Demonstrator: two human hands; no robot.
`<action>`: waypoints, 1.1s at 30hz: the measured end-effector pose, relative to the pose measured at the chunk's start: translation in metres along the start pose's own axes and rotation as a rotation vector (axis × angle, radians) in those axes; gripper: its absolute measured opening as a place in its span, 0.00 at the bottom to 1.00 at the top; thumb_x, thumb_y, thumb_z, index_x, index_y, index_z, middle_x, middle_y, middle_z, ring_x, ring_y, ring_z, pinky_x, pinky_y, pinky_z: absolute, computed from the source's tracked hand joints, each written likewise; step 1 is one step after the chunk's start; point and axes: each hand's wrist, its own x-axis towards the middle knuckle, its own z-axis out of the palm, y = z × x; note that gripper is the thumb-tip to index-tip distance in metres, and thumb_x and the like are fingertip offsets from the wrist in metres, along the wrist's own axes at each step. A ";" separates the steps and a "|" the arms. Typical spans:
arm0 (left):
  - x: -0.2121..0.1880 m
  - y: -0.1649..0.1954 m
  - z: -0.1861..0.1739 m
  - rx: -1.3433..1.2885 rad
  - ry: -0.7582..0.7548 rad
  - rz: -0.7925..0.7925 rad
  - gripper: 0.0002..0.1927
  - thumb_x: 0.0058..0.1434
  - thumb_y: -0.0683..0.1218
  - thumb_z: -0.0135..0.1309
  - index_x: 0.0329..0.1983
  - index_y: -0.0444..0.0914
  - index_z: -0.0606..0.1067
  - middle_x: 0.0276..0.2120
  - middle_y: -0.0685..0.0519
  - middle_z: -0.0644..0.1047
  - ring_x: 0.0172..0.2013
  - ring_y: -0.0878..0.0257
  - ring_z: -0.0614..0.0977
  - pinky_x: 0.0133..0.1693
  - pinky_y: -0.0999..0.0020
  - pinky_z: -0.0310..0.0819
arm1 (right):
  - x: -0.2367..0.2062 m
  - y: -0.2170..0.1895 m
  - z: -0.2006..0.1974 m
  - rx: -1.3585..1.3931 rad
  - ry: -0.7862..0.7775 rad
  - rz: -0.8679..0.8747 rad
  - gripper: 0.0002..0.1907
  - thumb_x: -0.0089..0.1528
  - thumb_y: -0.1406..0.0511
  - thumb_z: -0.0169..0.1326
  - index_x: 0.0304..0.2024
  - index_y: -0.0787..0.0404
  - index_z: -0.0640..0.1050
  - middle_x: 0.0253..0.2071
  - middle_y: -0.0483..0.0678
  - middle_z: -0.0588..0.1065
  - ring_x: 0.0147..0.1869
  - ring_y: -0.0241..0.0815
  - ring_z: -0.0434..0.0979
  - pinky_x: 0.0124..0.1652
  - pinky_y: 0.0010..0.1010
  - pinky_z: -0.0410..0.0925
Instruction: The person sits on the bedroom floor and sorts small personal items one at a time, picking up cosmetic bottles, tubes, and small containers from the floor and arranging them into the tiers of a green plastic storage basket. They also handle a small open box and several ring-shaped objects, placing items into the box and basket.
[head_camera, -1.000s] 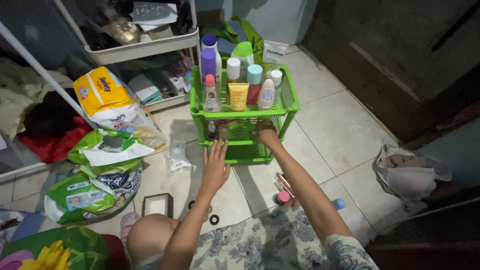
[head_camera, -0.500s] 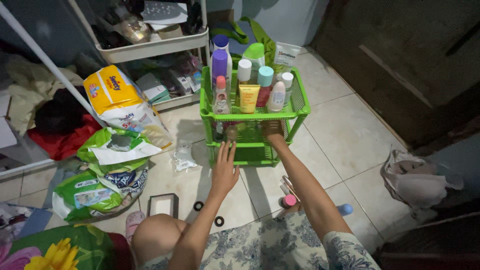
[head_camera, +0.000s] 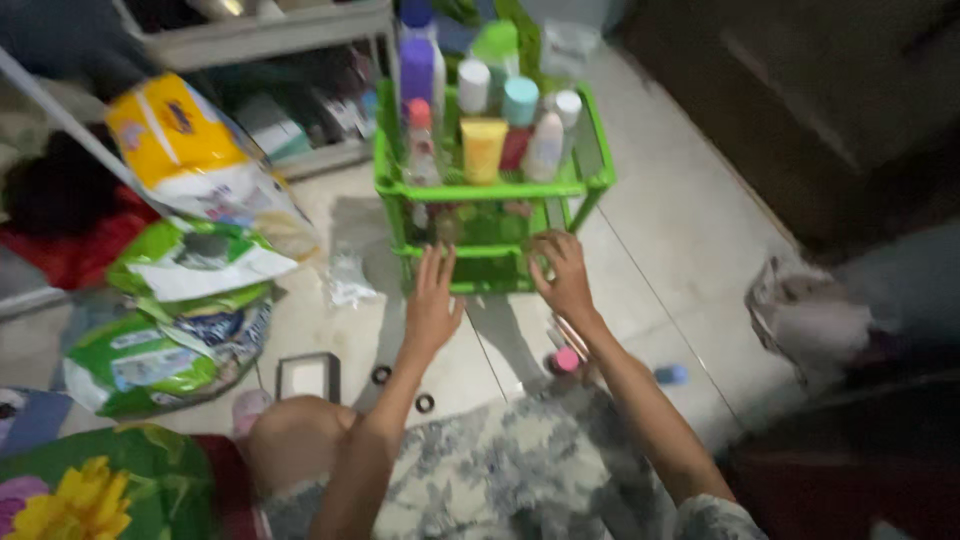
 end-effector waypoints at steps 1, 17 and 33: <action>-0.002 0.002 0.004 0.017 0.023 0.024 0.43 0.54 0.41 0.59 0.73 0.35 0.58 0.72 0.38 0.54 0.73 0.40 0.51 0.67 0.43 0.54 | -0.014 -0.002 -0.012 0.007 0.011 0.098 0.13 0.59 0.71 0.60 0.46 0.62 0.79 0.50 0.55 0.75 0.58 0.57 0.72 0.58 0.45 0.66; -0.004 0.101 0.178 -0.399 -0.401 0.152 0.19 0.62 0.42 0.53 0.57 0.37 0.75 0.52 0.41 0.79 0.54 0.42 0.79 0.57 0.50 0.71 | -0.147 0.103 -0.049 -0.088 -0.404 1.252 0.17 0.54 0.62 0.62 0.46 0.59 0.83 0.36 0.60 0.82 0.41 0.53 0.85 0.45 0.42 0.76; 0.060 0.137 0.223 0.002 -0.615 0.176 0.16 0.57 0.40 0.54 0.50 0.44 0.80 0.44 0.47 0.78 0.47 0.48 0.80 0.50 0.49 0.73 | -0.124 0.113 -0.045 -0.214 -0.579 1.080 0.12 0.57 0.63 0.59 0.34 0.68 0.82 0.39 0.68 0.79 0.47 0.65 0.80 0.48 0.49 0.74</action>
